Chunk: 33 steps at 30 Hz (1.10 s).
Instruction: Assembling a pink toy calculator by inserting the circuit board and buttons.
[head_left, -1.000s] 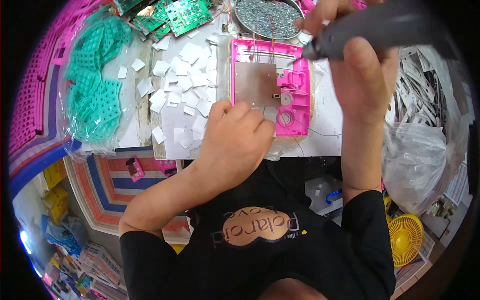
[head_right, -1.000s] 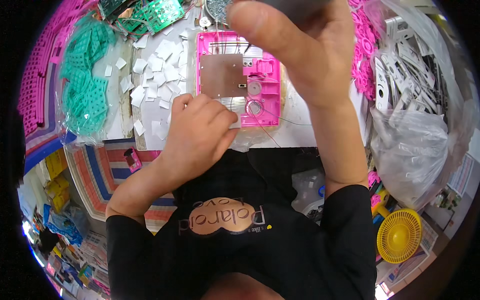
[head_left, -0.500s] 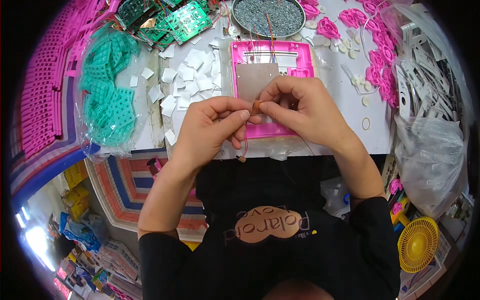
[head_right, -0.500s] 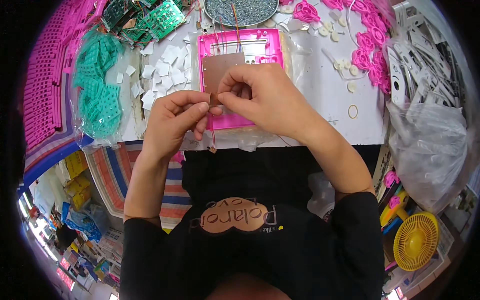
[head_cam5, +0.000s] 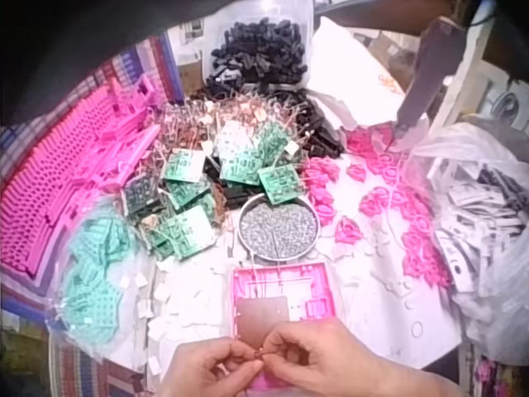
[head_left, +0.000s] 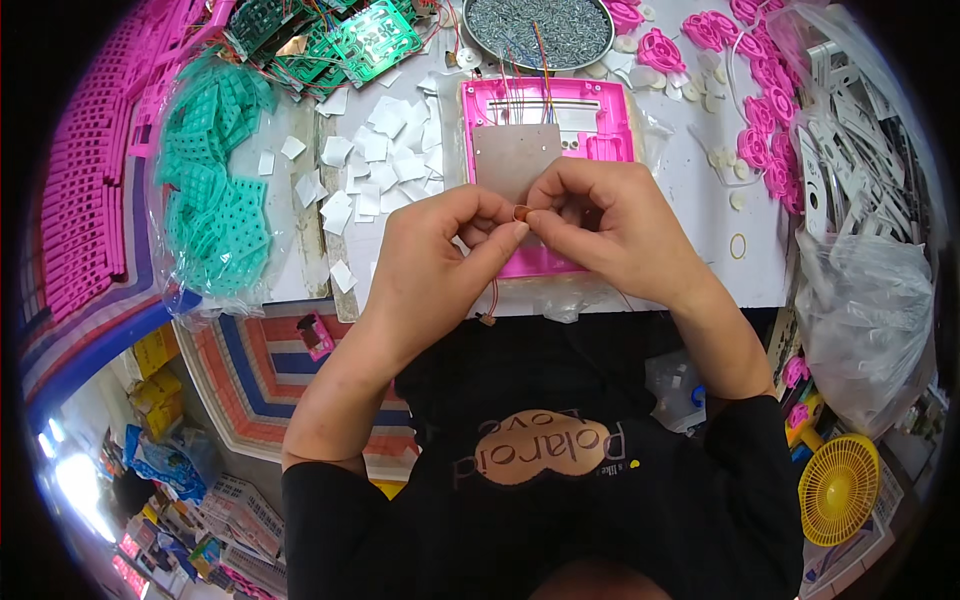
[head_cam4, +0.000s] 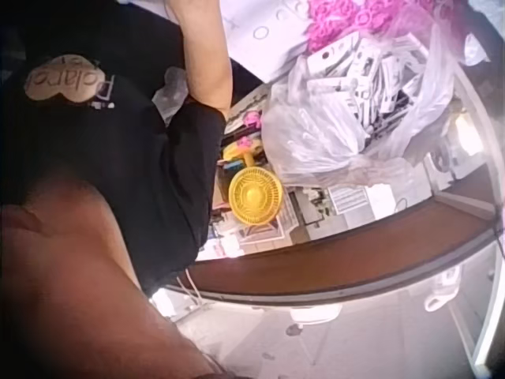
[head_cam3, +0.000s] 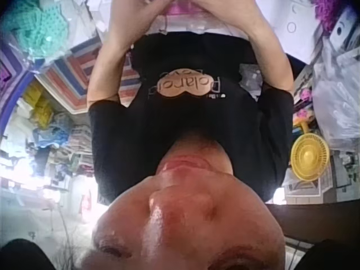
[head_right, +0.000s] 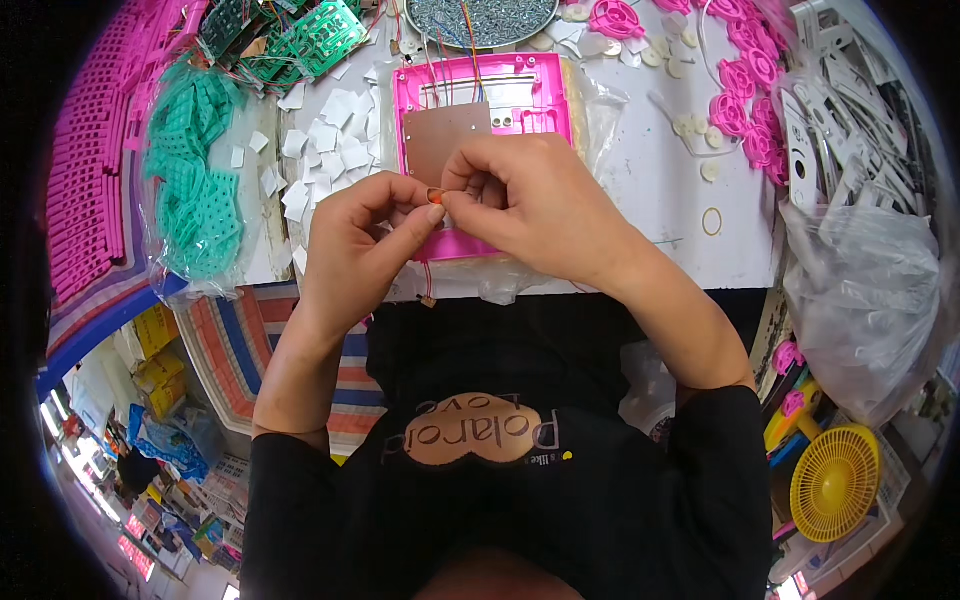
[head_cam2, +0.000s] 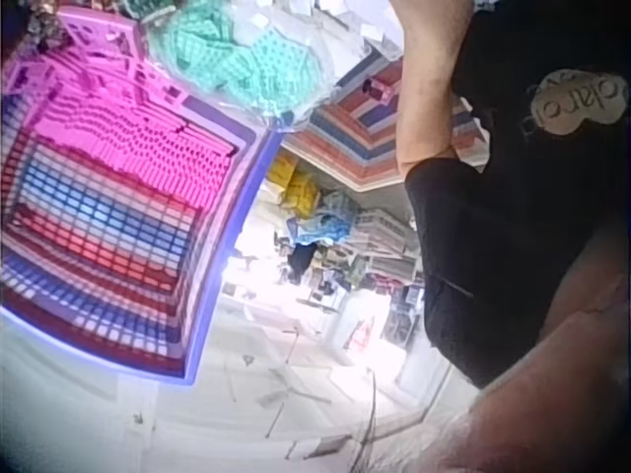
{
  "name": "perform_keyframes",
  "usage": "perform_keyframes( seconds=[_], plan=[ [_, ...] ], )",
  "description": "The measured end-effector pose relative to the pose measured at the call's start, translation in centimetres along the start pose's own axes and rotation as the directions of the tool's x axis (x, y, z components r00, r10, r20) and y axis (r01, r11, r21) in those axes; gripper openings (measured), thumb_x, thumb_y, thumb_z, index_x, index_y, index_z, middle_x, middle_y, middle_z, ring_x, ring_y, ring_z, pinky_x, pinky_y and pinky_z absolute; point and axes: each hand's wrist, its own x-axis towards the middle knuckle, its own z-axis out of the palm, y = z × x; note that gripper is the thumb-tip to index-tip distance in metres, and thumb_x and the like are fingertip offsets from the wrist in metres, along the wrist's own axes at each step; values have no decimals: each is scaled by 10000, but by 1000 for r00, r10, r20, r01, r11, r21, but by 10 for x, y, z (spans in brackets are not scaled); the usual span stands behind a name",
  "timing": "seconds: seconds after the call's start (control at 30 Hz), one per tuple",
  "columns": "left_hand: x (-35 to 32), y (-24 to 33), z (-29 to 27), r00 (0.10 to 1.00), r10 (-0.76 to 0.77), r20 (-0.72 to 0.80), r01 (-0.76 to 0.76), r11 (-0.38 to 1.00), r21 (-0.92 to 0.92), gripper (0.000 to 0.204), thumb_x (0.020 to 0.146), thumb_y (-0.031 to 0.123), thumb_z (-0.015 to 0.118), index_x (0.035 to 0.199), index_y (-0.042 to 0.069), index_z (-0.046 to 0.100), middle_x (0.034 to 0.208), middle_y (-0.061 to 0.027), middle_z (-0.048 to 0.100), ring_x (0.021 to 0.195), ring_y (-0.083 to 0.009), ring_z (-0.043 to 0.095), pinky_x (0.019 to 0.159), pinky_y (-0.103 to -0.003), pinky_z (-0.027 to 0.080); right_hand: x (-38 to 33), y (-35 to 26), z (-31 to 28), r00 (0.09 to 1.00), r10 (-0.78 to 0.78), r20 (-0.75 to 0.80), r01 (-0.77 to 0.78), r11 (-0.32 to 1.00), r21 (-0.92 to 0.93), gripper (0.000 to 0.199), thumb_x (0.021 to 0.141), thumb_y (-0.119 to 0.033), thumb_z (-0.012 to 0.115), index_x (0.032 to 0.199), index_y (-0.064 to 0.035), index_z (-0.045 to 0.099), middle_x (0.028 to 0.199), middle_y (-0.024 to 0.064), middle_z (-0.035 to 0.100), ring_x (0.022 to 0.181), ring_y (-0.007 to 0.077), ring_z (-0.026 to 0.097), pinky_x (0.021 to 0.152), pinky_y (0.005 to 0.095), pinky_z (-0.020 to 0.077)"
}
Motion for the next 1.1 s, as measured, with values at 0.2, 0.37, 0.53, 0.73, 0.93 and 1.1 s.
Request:
perform_keyframes(
  seconds=[0.2,0.37,0.53,0.73,0.93,1.1],
  plan=[
    [4,0,-3,999,16,49,-15,1000,-18,120,897,74,712,957,-29,699,772,-69,703,663,-78,619,605,-254,498,-2,9,-2,998,-53,26,51,997,58,81,932,-66,688,953,9,664,755,-42,626,630,-4,526,546,186,403],
    [1,1,-6,991,-98,86,104,992,-68,93,908,38,667,981,-12,695,798,-5,677,680,-27,582,591,-199,451,-4,8,-3,999,27,45,-32,993,113,91,938,-76,687,958,8,661,761,-40,633,635,-5,526,544,186,398],
    [-2,-4,-6,998,2,57,0,999,-32,86,908,45,675,979,-2,689,811,31,666,704,-6,573,587,-170,417,-2,12,-5,998,46,49,-50,994,94,95,938,-85,690,966,2,663,758,-40,636,614,-7,516,536,181,384],
    [1,-6,-2,1000,5,20,-4,998,-63,92,854,50,702,917,-15,685,748,-7,677,613,-26,558,552,-216,448,-3,7,-2,992,117,39,-120,986,111,88,915,-54,701,978,-4,666,754,-27,650,616,-1,519,531,185,389],
    [1,-11,6,1000,-15,26,23,940,-341,56,903,30,678,944,-6,689,753,18,655,627,-15,543,551,-205,437,-10,10,14,914,-381,-139,303,869,-392,192,855,-36,726,1027,-2,648,864,79,675,689,124,647,567,287,506],
    [-2,-7,12,999,11,-32,-19,962,-271,59,910,25,682,956,-10,694,796,4,667,644,-13,550,559,-204,442,-21,7,19,947,-241,-214,251,968,21,204,857,-1,715,1059,15,689,999,119,709,818,164,712,656,284,594]
  ],
)
